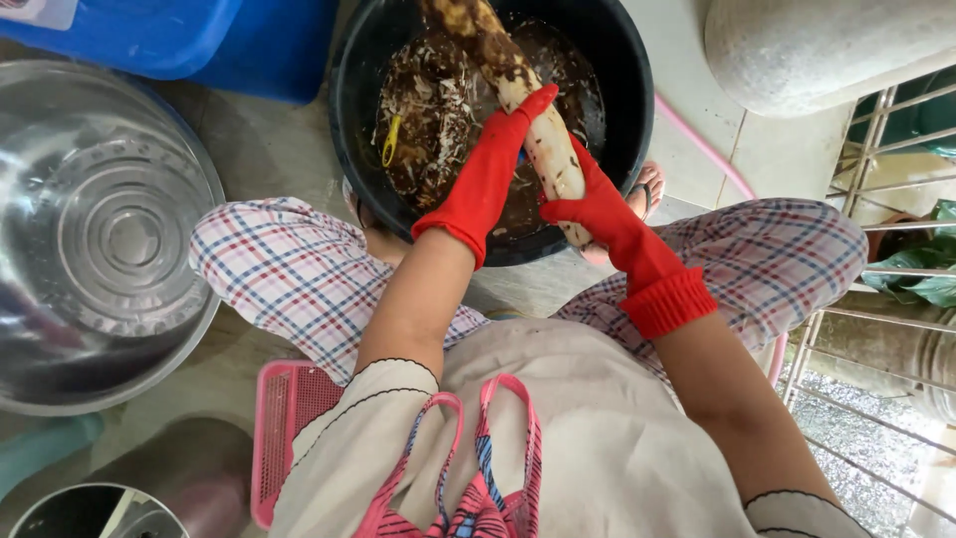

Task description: Peeling a large white root vegetable using a handheld peeler over a basin of water.

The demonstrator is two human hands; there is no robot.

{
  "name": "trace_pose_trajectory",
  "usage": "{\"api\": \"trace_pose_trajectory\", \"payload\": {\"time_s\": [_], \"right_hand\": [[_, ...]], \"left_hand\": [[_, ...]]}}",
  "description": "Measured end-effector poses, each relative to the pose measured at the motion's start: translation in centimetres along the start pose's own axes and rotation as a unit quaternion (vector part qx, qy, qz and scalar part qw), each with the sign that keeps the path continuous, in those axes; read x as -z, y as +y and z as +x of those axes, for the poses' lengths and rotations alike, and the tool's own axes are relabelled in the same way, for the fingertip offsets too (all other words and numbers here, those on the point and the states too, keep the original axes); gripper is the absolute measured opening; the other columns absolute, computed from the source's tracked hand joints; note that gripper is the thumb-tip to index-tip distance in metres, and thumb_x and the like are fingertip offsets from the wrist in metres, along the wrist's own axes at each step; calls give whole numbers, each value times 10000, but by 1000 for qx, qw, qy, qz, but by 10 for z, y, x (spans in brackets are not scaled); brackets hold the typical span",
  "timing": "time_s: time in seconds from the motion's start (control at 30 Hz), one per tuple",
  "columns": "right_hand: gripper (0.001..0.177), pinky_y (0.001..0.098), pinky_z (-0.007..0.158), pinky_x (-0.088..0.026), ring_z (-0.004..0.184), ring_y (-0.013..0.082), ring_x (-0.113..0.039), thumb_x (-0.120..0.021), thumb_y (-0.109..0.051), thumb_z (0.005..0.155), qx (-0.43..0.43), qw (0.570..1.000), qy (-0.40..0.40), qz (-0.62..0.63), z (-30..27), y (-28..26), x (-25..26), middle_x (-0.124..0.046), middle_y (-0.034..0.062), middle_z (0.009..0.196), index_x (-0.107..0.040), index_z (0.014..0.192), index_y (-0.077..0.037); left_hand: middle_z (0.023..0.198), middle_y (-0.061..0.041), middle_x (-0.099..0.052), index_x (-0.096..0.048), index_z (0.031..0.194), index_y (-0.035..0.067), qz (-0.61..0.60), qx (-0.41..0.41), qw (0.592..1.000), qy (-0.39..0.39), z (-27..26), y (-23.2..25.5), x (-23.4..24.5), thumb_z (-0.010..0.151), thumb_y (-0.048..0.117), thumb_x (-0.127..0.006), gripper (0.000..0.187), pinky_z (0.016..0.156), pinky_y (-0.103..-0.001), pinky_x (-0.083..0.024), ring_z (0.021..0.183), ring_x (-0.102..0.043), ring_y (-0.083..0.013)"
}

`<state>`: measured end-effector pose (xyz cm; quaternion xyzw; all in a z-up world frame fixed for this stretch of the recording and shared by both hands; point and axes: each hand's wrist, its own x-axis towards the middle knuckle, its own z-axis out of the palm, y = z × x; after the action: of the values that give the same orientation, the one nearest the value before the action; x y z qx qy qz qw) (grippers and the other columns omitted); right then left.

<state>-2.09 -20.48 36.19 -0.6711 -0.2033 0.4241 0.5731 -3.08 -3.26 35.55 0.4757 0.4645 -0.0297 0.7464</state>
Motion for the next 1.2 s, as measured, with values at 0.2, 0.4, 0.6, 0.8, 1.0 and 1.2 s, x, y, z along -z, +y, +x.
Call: {"api": "trace_pose_trajectory", "payload": {"time_s": [0.2, 0.4, 0.6, 0.8, 1.0, 1.2], "right_hand": [[859, 494, 699, -636, 782, 334, -709, -872, 28, 658, -106, 977, 110, 148, 7, 29, -1, -688, 163, 1129, -548, 1423, -191], [553, 543, 729, -644, 699, 368, -707, -827, 96, 687, -210, 942, 144, 220, 17, 17, 6, -640, 180, 884, -602, 1169, -57], [621, 538, 759, -622, 708, 361, -690, -822, 56, 697, -277, 945, 106, 140, 28, 20, 29, -625, 171, 865, -534, 1219, -114], [898, 612, 725, -604, 789, 450, -711, -875, 13, 683, -309, 947, 48, 76, 61, 32, 79, -673, 235, 998, -451, 1428, -253], [1067, 578, 679, -612, 827, 460, -724, -875, -33, 715, -297, 955, -4, -23, 67, 6, 90, -669, 291, 1068, -318, 1588, -288], [1012, 589, 700, -610, 827, 496, -706, -862, -12, 704, -301, 953, 13, -37, 79, -15, 106, -642, 342, 1128, -402, 1567, -273]], "left_hand": [[1144, -155, -669, -612, 1267, 58, -22, 19, 999, -15, 52, -55, 4, 606, 588, -770, 862, 839, -424, -599, 982, -666, -286], [740, -241, -715, -742, 1074, 107, -81, -4, 996, -45, 183, -192, 46, 853, 409, -707, 376, 532, -433, -677, 553, -715, -304], [859, -194, -742, -394, 1522, 320, 17, -41, 999, 23, 126, -159, 75, 876, 128, -698, 740, 562, -341, -702, 593, -704, -219], [1017, -172, -785, -528, 1411, 123, 27, -93, 988, -117, 118, -145, 50, 898, 278, -742, 577, 551, -346, -685, 600, -722, -204], [962, -123, -778, -539, 1435, 249, 72, -119, 981, -133, 137, -154, 40, 1000, 297, -644, 450, 604, -351, -712, 630, -739, -214], [1388, -117, -656, -439, 1545, 330, 342, -205, 913, -81, 111, -128, 36, 1037, 517, -483, 543, 1092, -497, -532, 1247, -641, -373]]}}
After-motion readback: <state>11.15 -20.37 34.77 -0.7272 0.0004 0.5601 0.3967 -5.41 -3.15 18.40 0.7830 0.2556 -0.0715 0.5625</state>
